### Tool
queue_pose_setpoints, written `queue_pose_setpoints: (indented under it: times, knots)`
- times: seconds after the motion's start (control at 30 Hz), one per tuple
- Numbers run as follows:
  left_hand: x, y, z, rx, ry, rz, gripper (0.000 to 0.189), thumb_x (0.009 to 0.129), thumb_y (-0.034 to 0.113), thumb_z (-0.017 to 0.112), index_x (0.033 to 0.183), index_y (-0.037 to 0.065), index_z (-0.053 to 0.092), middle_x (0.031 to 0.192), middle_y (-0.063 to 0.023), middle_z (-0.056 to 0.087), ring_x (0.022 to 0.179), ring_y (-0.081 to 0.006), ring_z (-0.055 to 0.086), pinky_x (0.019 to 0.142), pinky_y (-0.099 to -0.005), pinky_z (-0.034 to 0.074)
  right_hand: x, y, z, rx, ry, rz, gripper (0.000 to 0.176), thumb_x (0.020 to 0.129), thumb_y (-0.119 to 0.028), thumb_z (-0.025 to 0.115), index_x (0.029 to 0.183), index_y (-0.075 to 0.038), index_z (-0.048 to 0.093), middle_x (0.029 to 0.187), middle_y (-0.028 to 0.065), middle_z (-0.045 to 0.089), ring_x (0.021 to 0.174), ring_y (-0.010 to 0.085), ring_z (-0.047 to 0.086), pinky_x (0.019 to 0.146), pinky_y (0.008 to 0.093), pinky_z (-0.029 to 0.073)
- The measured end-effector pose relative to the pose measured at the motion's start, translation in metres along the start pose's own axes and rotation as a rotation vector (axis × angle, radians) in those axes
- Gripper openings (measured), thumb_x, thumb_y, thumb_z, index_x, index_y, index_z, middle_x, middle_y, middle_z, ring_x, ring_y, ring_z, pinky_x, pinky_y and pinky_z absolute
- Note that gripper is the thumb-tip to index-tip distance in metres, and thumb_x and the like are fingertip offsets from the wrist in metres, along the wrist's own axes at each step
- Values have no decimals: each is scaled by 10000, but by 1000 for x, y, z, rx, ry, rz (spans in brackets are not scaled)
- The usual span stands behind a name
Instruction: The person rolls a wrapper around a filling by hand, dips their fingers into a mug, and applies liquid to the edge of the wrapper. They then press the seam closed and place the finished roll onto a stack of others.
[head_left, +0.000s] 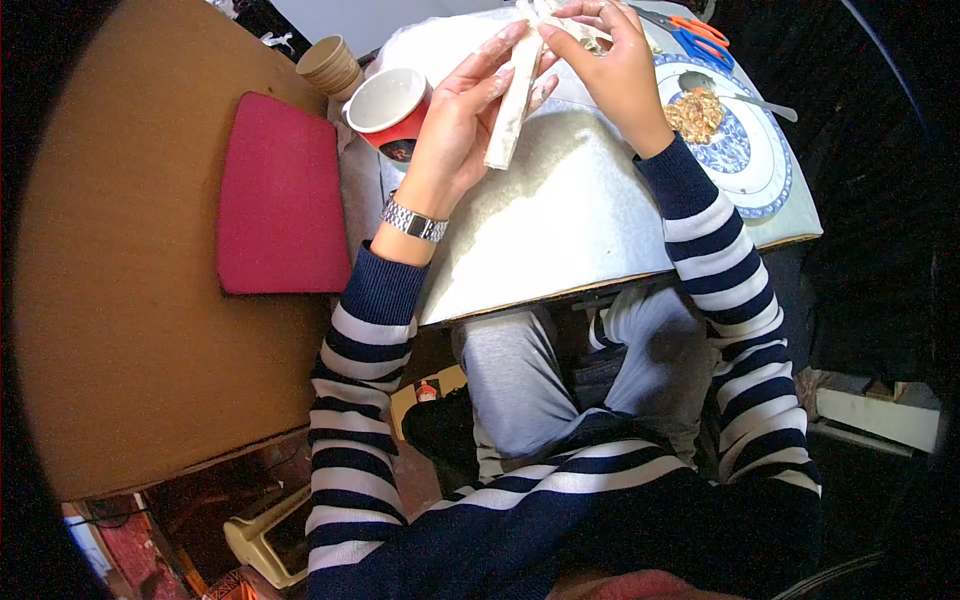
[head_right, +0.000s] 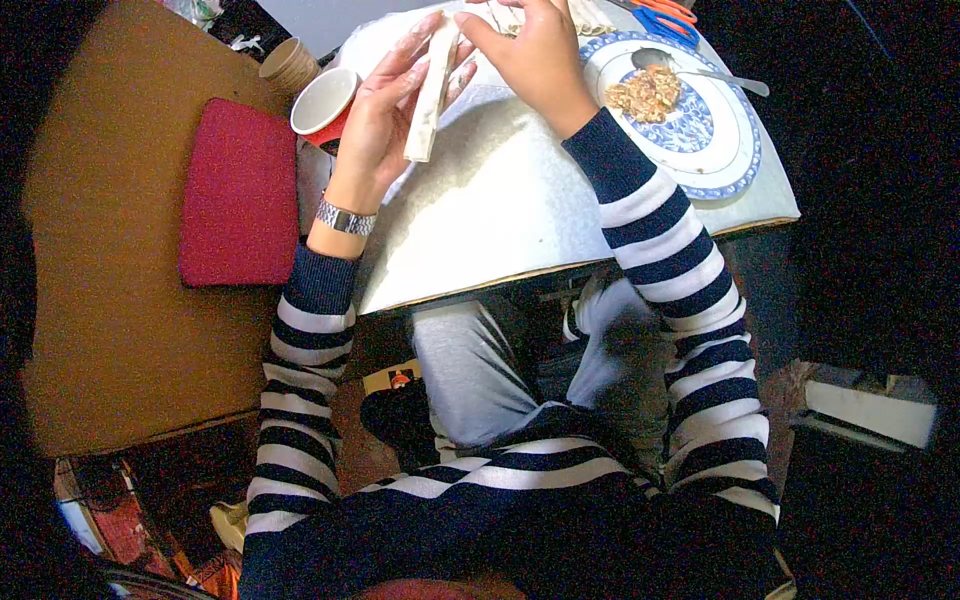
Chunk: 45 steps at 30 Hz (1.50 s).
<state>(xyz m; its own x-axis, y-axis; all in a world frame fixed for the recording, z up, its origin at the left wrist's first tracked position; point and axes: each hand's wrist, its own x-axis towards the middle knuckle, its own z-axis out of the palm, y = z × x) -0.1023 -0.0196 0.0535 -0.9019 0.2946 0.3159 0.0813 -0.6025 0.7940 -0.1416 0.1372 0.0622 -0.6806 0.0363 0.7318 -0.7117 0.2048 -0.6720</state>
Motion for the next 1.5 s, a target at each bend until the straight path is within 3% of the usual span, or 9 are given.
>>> queue_pose_setpoints:
  times: [0.37, 0.5, 0.67, 0.87, 1.0, 1.07, 1.13, 1.3, 1.5]
  knots:
    - [5, 0, -17, -164, 27, 24, 424, 947, 10, 403, 1368, -22, 363, 1347, -183, 449, 1202, -255, 514, 1017, -395, 467, -4, -8, -3, -329, -163, -525, 287, 836, -266, 597, 1059, -135, 722, 1340, 264, 422, 1208, 373, 427, 1031, 461, 281]
    - [3, 8, -15, -256, -5, -7, 447, 934, 1, 425, 1374, -20, 345, 1355, -196, 430, 1216, -281, 496, 1042, -398, 439, -4, -11, -4, -152, -202, -366, 306, 856, -298, 563, 1056, -130, 723, 1356, 259, 404, 1232, 373, 397, 1062, 477, 213]
    - [-1, 14, -10, -333, 61, -48, 446, 927, -4, 447, 1354, -46, 328, 1330, -242, 435, 1225, -333, 477, 1047, -390, 427, 3, 4, -5, 18, -183, -430, 414, 926, -351, 424, 1082, -79, 695, 1309, 243, 433, 1261, 361, 348, 1089, 463, 176]
    - [4, 6, -15, -257, -80, 18, 437, 938, 2, 419, 1369, -32, 355, 1346, -194, 438, 1208, -288, 504, 1048, -391, 438, -4, 8, 3, 33, -256, -336, 437, 955, -337, 367, 1096, -66, 679, 1283, 256, 449, 1293, 365, 294, 1095, 470, 163]
    - [0, 11, -15, -296, 71, -61, 446, 930, 8, 448, 1355, -50, 326, 1319, -245, 443, 1218, -332, 482, 1040, -376, 434, 5, 12, -8, 93, -387, -324, 459, 968, -331, 346, 1096, -32, 669, 1323, 264, 413, 1291, 359, 307, 1102, 455, 160]
    - [0, 12, -12, -281, 73, -70, 444, 932, 14, 449, 1353, -54, 325, 1323, -246, 440, 1213, -328, 487, 1033, -370, 441, 1, 7, -5, 430, -429, -29, 466, 973, -328, 341, 1203, 1, 579, 1362, 255, 377, 1310, 340, 299, 1107, 432, 166]
    - [3, 10, -12, -275, -35, -27, 440, 937, 8, 428, 1365, -41, 342, 1338, -208, 441, 1202, -298, 505, 1044, -381, 438, 0, 6, -2, 515, -415, 28, 489, 976, -317, 341, 1299, 32, 459, 1388, 246, 355, 1327, 322, 292, 1111, 412, 172]
    - [6, 6, -20, -206, -110, -22, 436, 941, 11, 419, 1369, -38, 353, 1343, -182, 449, 1195, -276, 515, 1046, -379, 438, -9, 16, 8, 390, -346, -22, 581, 985, -297, 335, 1414, 70, 197, 1428, 219, 324, 1350, 304, 279, 1116, 395, 179]
    - [2, 9, -22, -237, 37, -38, 443, 929, 7, 441, 1355, -53, 337, 1335, -223, 438, 1201, -304, 503, 1030, -366, 447, 1, 22, -1, 409, -494, -113, 590, 1000, -349, 289, 1410, 70, 223, 1323, 197, 474, 1340, 275, 301, 1114, 399, 179]
